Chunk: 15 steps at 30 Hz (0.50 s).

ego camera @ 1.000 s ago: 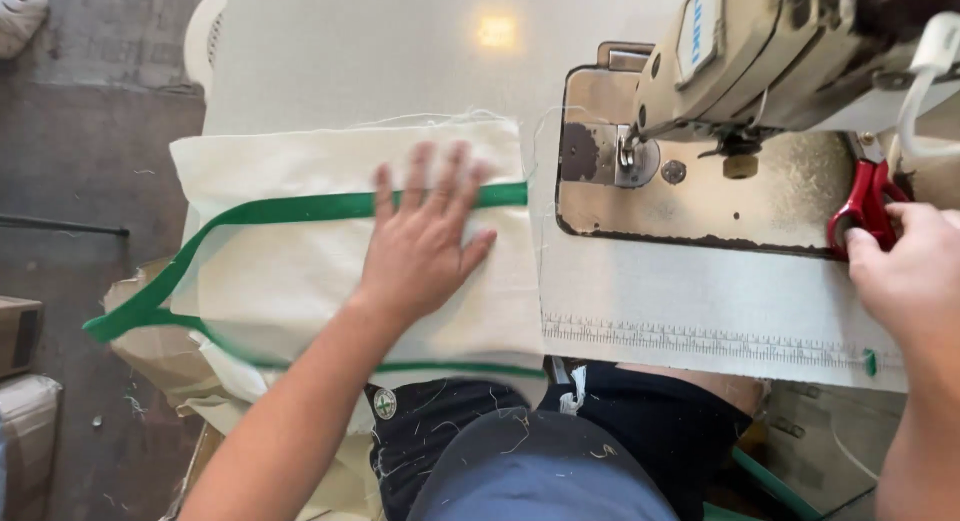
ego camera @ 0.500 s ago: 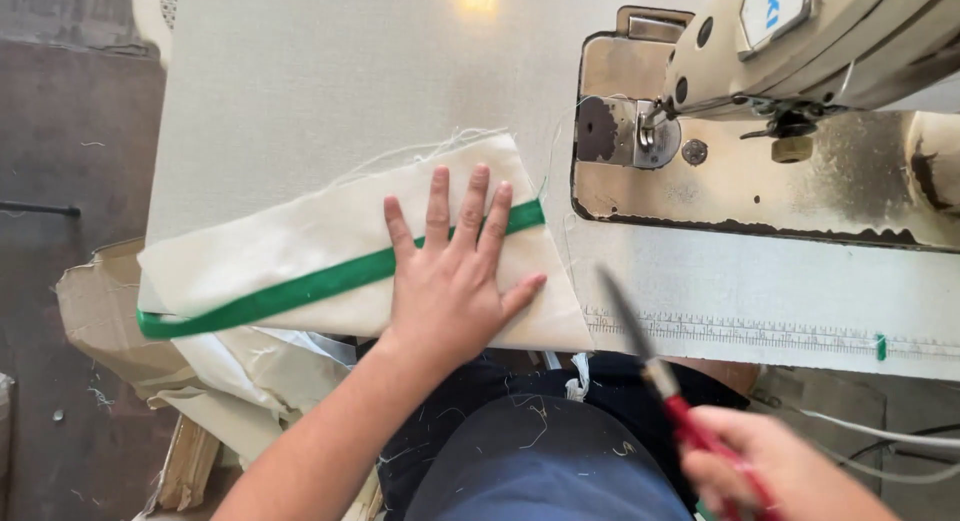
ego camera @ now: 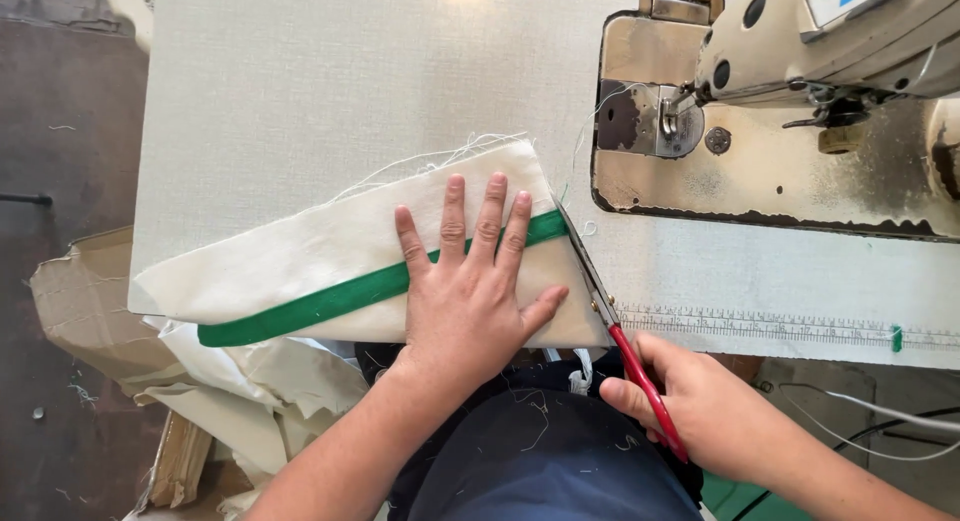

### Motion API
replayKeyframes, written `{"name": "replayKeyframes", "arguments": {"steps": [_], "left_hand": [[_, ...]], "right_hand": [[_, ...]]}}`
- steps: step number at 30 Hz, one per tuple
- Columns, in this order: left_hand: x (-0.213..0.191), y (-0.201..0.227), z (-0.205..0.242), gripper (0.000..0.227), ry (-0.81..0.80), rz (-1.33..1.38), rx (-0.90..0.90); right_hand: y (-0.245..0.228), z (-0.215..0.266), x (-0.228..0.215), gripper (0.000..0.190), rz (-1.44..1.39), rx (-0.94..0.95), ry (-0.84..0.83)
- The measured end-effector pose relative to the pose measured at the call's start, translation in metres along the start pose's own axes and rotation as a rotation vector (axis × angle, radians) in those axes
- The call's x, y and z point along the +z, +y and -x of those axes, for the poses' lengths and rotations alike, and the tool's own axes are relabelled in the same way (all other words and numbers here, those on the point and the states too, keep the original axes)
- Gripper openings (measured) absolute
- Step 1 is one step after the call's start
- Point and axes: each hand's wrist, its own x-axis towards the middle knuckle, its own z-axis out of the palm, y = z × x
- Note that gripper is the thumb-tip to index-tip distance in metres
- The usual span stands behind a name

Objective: Sewing fabric pieces and straps together using an industrial sewing machine and trimming with scissors to assemble bags.

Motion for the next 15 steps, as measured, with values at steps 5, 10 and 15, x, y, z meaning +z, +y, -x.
{"name": "replayKeyframes", "arguments": {"steps": [5, 10, 15], "left_hand": [[0.002, -0.012, -0.002, 0.099, -0.097, -0.02, 0.002], [-0.006, -0.137, -0.028, 0.107, -0.221, 0.006, -0.076], [-0.057, -0.262, -0.106, 0.07, -0.309, 0.007, -0.033]], "right_hand": [[0.054, -0.034, 0.014, 0.032, -0.42, -0.112, -0.033], [0.093, -0.03, -0.032, 0.033, -0.526, -0.143, -0.019], [0.125, -0.042, -0.123, 0.063, 0.022, 0.235, 0.586]]}}
